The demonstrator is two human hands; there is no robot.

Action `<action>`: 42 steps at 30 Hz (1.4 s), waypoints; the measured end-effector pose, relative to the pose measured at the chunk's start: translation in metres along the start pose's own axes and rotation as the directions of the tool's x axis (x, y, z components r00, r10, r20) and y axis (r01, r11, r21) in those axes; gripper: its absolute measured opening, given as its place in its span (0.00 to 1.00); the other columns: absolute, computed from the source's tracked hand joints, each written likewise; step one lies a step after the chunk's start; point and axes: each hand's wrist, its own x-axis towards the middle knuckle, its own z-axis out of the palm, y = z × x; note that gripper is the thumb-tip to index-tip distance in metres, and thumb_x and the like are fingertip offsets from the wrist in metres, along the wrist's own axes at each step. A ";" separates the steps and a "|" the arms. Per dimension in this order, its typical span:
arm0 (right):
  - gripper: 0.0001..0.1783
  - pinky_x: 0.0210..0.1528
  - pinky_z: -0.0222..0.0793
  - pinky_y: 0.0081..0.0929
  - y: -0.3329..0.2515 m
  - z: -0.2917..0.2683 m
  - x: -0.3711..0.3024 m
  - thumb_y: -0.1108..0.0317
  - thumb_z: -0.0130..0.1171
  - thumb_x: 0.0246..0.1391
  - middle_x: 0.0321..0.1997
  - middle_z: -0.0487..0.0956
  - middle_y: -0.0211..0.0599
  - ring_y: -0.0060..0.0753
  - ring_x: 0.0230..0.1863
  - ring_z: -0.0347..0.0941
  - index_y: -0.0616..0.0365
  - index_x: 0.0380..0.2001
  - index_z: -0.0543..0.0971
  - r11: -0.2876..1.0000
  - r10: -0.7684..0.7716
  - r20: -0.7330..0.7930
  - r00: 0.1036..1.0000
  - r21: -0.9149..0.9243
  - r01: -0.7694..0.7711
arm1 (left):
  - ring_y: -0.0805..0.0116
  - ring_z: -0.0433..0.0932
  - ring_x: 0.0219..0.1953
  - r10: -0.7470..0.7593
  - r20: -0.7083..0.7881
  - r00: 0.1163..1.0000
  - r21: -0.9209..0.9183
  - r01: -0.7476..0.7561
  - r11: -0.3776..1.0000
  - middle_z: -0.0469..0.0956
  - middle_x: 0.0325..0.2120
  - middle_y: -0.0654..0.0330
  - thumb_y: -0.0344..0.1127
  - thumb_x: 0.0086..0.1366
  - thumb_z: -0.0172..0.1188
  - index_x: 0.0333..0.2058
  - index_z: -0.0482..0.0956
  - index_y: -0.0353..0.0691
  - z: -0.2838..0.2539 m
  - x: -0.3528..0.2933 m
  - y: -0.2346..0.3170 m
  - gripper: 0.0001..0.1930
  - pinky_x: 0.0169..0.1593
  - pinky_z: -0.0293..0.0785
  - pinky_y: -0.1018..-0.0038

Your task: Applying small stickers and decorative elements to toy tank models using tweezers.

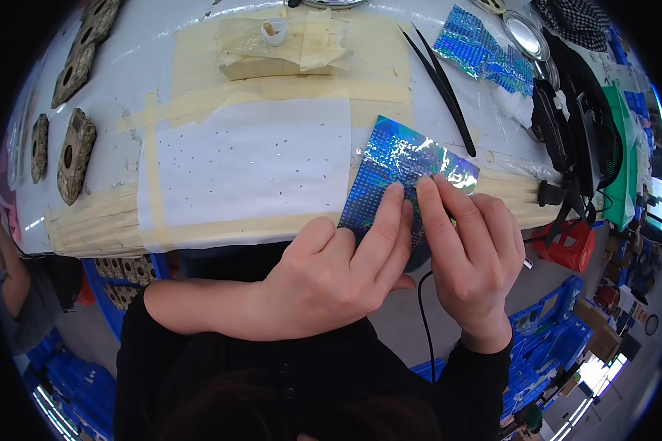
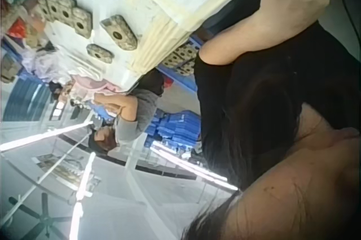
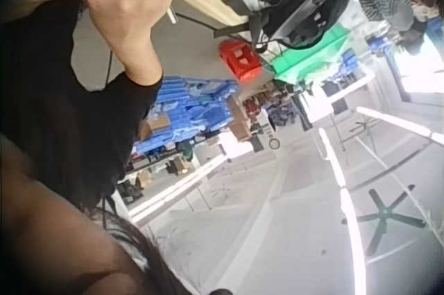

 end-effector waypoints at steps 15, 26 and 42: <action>0.21 0.26 0.67 0.26 0.011 0.002 -0.007 0.75 0.60 0.34 0.35 0.80 0.32 0.30 0.27 0.73 0.56 0.38 0.82 0.960 0.157 -0.032 0.987 0.241 -0.145 | 0.78 0.59 0.15 0.034 0.010 0.999 0.029 -0.034 0.999 0.78 0.49 0.52 0.56 0.59 0.58 0.44 0.82 0.36 -0.001 -0.001 0.000 0.27 0.23 0.56 0.81; 0.21 0.25 0.67 0.25 0.012 0.006 -0.005 0.71 0.59 0.34 0.35 0.79 0.33 0.29 0.27 0.73 0.56 0.39 0.83 0.979 0.105 -0.048 0.993 0.181 -0.094 | 0.78 0.59 0.15 0.035 0.004 0.999 0.020 -0.035 0.999 0.78 0.49 0.51 0.56 0.58 0.59 0.43 0.82 0.35 0.000 0.000 0.000 0.27 0.23 0.56 0.82; 0.22 0.24 0.65 0.25 0.014 0.011 -0.006 0.69 0.59 0.35 0.35 0.79 0.33 0.29 0.28 0.73 0.55 0.40 0.82 0.984 0.065 -0.067 0.996 0.169 -0.053 | 0.79 0.58 0.15 0.030 0.005 1.000 0.048 -0.030 0.998 0.79 0.48 0.53 0.56 0.58 0.58 0.43 0.82 0.36 0.001 0.000 0.000 0.28 0.23 0.55 0.81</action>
